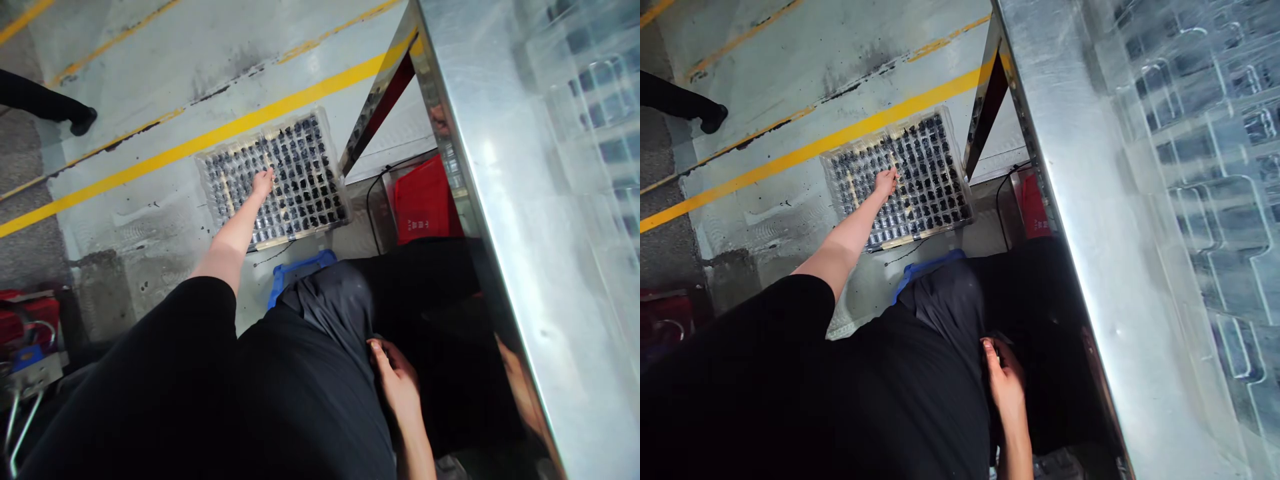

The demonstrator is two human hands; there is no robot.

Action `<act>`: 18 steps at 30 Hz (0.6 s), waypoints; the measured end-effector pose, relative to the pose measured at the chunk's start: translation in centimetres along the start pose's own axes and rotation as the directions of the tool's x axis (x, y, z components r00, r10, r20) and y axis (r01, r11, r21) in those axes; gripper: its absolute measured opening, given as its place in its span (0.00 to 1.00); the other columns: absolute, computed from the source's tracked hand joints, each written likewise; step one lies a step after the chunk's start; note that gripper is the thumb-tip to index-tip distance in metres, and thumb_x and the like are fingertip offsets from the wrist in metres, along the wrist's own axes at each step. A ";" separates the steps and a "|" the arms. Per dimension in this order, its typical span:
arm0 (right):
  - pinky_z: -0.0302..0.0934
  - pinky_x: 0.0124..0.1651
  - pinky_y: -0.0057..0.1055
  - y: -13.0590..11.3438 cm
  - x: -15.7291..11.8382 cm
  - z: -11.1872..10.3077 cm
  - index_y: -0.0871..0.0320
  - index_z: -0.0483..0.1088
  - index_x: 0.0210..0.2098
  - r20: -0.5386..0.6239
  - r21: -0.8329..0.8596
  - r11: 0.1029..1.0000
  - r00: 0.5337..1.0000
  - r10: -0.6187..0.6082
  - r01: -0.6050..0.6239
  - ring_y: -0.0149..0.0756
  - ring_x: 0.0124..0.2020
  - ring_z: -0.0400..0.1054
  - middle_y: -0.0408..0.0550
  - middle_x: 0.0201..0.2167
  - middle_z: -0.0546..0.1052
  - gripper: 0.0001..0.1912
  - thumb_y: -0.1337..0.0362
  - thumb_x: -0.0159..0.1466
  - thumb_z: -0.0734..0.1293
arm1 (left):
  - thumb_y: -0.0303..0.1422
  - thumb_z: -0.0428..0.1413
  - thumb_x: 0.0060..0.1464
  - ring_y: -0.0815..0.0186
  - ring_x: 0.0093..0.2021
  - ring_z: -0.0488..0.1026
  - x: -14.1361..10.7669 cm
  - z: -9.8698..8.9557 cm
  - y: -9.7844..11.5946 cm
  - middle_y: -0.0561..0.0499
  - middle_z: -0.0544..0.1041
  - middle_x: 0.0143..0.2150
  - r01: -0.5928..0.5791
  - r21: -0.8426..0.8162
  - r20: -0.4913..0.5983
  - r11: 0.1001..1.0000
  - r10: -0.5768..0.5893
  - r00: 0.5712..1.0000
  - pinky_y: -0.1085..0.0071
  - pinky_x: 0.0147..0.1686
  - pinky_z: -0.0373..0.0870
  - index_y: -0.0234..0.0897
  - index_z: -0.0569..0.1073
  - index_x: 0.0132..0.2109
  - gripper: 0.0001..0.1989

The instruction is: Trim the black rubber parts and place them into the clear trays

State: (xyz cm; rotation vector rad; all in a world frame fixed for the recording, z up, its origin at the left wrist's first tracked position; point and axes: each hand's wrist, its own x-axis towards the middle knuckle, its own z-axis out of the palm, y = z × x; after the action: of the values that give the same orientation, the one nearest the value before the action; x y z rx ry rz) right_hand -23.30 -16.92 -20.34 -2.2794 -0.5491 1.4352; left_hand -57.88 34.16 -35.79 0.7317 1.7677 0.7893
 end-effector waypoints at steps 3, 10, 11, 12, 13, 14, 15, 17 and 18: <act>0.72 0.67 0.54 0.0 0.0 0.1 0.54 0.88 0.42 -0.001 0.004 1.000 1.000 -0.003 0.003 0.63 0.58 0.80 0.61 0.50 0.88 0.45 0.19 0.53 0.72 | 0.47 0.65 0.75 0.71 0.19 0.57 -0.2 0.4 0.2 0.60 0.59 0.21 0.022 -0.076 -0.032 0.997 -0.025 0.999 0.73 0.25 0.51 0.40 0.73 0.39 0.19; 0.72 0.66 0.54 0.2 -0.3 0.4 0.54 0.87 0.42 -0.027 0.006 1.000 1.000 0.009 -0.009 0.63 0.59 0.80 0.60 0.51 0.87 0.45 0.19 0.53 0.71 | 0.42 0.60 0.77 0.73 0.17 0.53 1.0 -0.3 1.6 0.61 0.60 0.22 0.098 -0.267 -0.061 0.959 -0.118 0.991 0.75 0.20 0.46 0.41 0.72 0.44 0.12; 0.72 0.66 0.54 0.3 -0.2 0.4 0.54 0.87 0.42 -0.028 0.006 1.000 1.000 0.012 -0.012 0.63 0.59 0.80 0.60 0.51 0.87 0.45 0.19 0.53 0.71 | 0.40 0.59 0.77 0.73 0.16 0.53 1.3 -0.5 1.9 0.60 0.61 0.22 0.116 -0.289 -0.048 0.950 -0.135 0.990 0.76 0.19 0.46 0.41 0.72 0.43 0.11; 0.72 0.67 0.54 0.3 -0.2 0.4 0.54 0.87 0.42 -0.027 0.005 1.000 1.000 0.015 -0.015 0.63 0.59 0.79 0.61 0.51 0.88 0.45 0.19 0.53 0.71 | 0.39 0.59 0.76 0.73 0.16 0.54 1.6 -0.8 2.2 0.59 0.63 0.22 0.133 -0.307 -0.031 0.942 -0.149 0.988 0.76 0.18 0.46 0.41 0.71 0.42 0.11; 0.71 0.67 0.55 0.3 -0.1 0.3 0.54 0.87 0.42 -0.025 0.003 1.000 1.000 0.018 -0.018 0.64 0.59 0.79 0.61 0.51 0.88 0.46 0.19 0.52 0.71 | 0.37 0.59 0.75 0.74 0.16 0.55 1.9 -1.0 2.6 0.57 0.66 0.23 0.147 -0.322 -0.012 0.935 -0.159 0.987 0.76 0.18 0.47 0.41 0.70 0.41 0.11; 0.71 0.68 0.55 0.3 -0.1 0.3 0.54 0.87 0.42 -0.025 0.001 1.000 0.999 0.021 -0.021 0.64 0.59 0.79 0.61 0.51 0.88 0.46 0.18 0.52 0.71 | 0.36 0.60 0.74 0.74 0.16 0.56 2.2 -1.1 2.9 0.56 0.68 0.24 0.158 -0.331 0.006 0.930 -0.165 0.986 0.77 0.17 0.48 0.40 0.69 0.40 0.11; 0.69 0.70 0.56 0.4 0.0 0.3 0.54 0.87 0.42 -0.025 -0.002 1.000 0.999 0.023 -0.023 0.64 0.60 0.79 0.61 0.51 0.88 0.46 0.18 0.51 0.71 | 0.34 0.60 0.74 0.75 0.17 0.56 2.5 -1.2 3.2 0.54 0.71 0.25 0.165 -0.336 0.019 0.927 -0.169 0.985 0.77 0.17 0.49 0.40 0.69 0.40 0.11; 0.68 0.72 0.58 0.3 0.0 0.2 0.54 0.87 0.43 -0.027 -0.006 1.000 0.999 0.028 -0.028 0.65 0.60 0.79 0.61 0.51 0.87 0.47 0.18 0.51 0.71 | 0.31 0.62 0.73 0.75 0.16 0.55 2.9 -1.2 3.6 0.53 0.73 0.25 0.174 -0.324 0.026 0.930 -0.175 0.984 0.77 0.18 0.47 0.40 0.68 0.40 0.11; 0.68 0.72 0.58 0.3 -0.1 0.1 0.54 0.87 0.44 -0.027 -0.007 0.999 0.999 0.032 -0.032 0.65 0.60 0.79 0.61 0.51 0.87 0.47 0.18 0.51 0.71 | 0.29 0.62 0.73 0.75 0.16 0.54 3.1 -1.1 3.8 0.53 0.73 0.25 0.175 -0.309 0.023 0.935 -0.177 0.984 0.77 0.18 0.45 0.40 0.68 0.41 0.11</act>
State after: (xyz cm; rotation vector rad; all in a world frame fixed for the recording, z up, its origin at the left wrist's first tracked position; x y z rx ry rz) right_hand -23.39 -17.20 -20.47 -2.3198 -0.5131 1.4174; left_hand -59.36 38.68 -34.19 0.3565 1.6366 0.9188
